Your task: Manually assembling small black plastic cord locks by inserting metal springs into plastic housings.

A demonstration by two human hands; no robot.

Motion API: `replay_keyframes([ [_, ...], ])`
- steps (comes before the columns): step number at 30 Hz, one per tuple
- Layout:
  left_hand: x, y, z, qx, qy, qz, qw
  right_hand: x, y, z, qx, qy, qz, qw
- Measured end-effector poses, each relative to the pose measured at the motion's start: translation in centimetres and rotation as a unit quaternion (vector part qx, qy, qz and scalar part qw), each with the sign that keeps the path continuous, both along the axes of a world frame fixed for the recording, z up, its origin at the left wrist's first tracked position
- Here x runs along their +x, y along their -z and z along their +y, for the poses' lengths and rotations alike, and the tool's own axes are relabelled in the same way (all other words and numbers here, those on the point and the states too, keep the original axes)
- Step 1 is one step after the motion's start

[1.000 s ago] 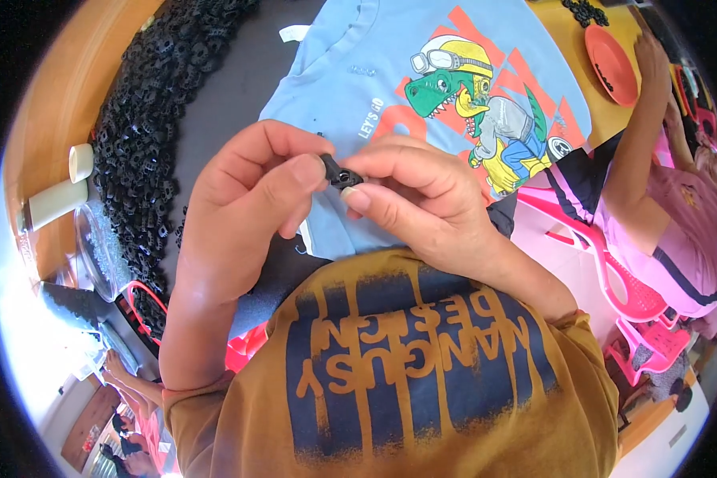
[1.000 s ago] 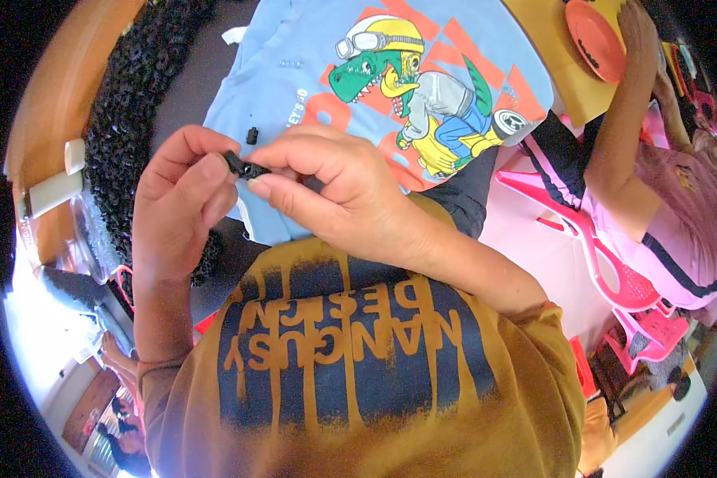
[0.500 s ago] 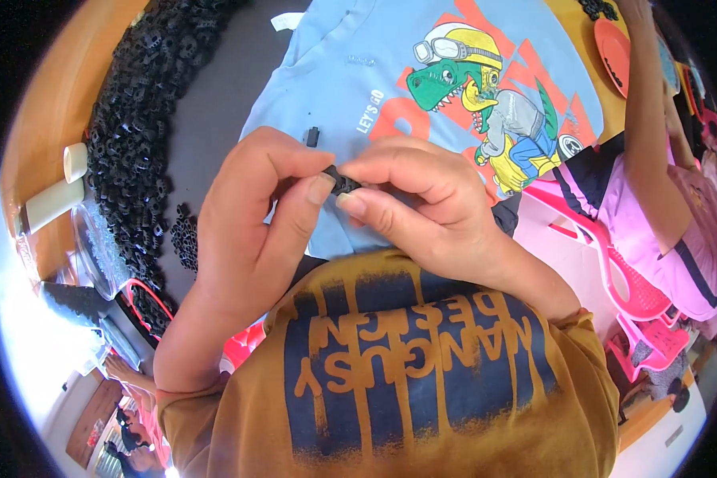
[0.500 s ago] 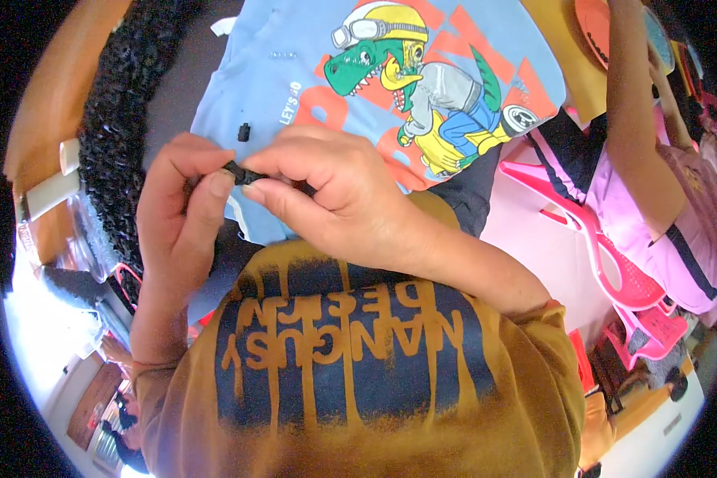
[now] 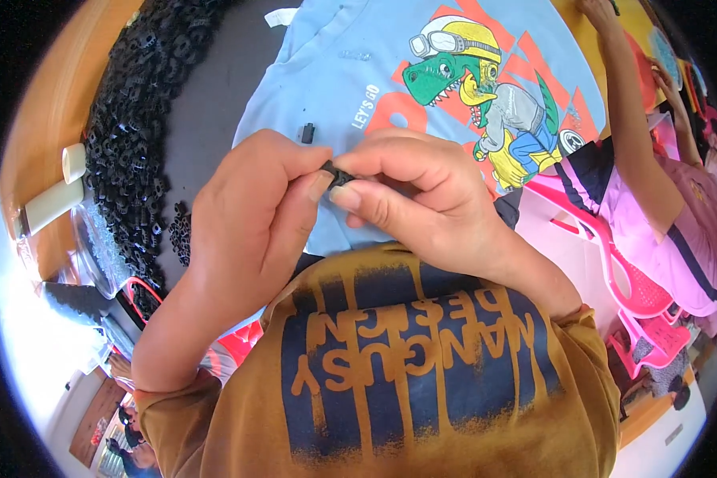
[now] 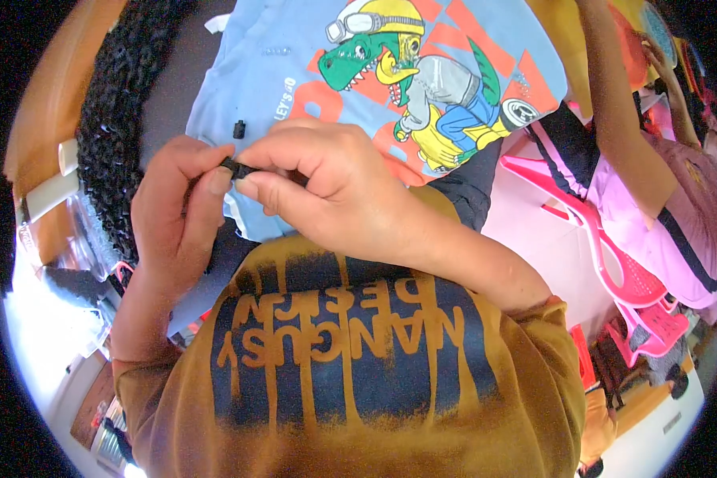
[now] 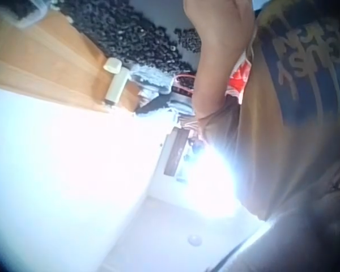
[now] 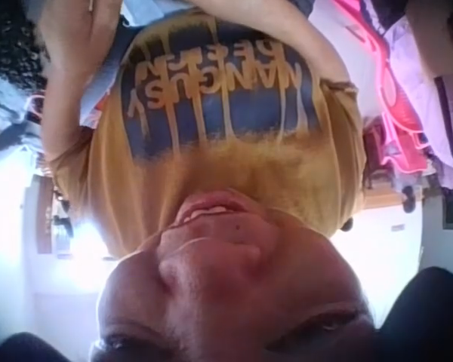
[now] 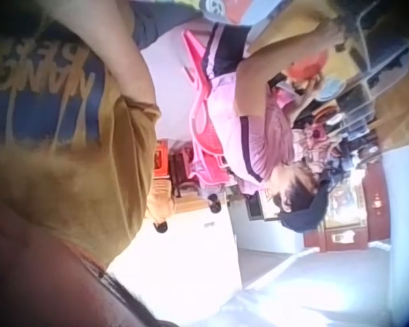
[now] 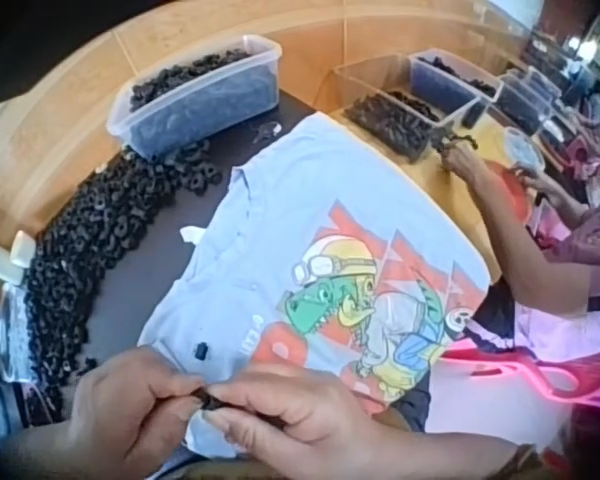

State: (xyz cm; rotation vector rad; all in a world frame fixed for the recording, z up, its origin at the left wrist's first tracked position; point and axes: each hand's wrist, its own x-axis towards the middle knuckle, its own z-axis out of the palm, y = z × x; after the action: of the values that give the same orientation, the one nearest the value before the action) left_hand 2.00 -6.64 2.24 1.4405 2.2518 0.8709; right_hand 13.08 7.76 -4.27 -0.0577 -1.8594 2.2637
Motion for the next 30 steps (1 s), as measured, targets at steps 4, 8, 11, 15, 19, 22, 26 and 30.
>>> replay_keyframes([
  [4,-0.4,1.0,-0.1,0.078,0.067,0.093,0.990,-0.1,0.3,0.4,0.020,-0.038,0.010,0.999],
  [8,0.4,0.1,0.0,0.061,0.060,0.068,0.994,0.1,0.0,-0.4,-0.164,-0.018,-0.035,0.986],
  [11,0.3,0.7,-0.1,0.078,0.082,0.117,0.987,0.1,0.0,-0.3,-0.194,-0.024,-0.033,0.980],
  [15,0.4,2.0,-0.8,0.064,0.078,0.205,0.973,-0.1,0.0,-0.1,-0.184,-0.031,-0.036,0.982],
  [19,0.4,2.4,-0.8,0.088,0.078,0.252,0.961,-0.3,-0.2,0.1,-0.139,-0.017,-0.021,0.990],
  [22,0.8,2.4,-0.4,0.098,0.043,0.220,0.970,-0.2,0.2,0.0,-0.087,0.011,-0.011,0.996],
  [26,0.4,1.8,0.1,0.089,0.060,0.214,0.971,-0.2,0.1,0.2,0.019,0.042,0.032,0.998],
  [30,0.1,0.3,0.6,0.017,0.105,0.190,0.976,0.0,-0.4,0.5,0.004,0.012,0.018,1.000],
])
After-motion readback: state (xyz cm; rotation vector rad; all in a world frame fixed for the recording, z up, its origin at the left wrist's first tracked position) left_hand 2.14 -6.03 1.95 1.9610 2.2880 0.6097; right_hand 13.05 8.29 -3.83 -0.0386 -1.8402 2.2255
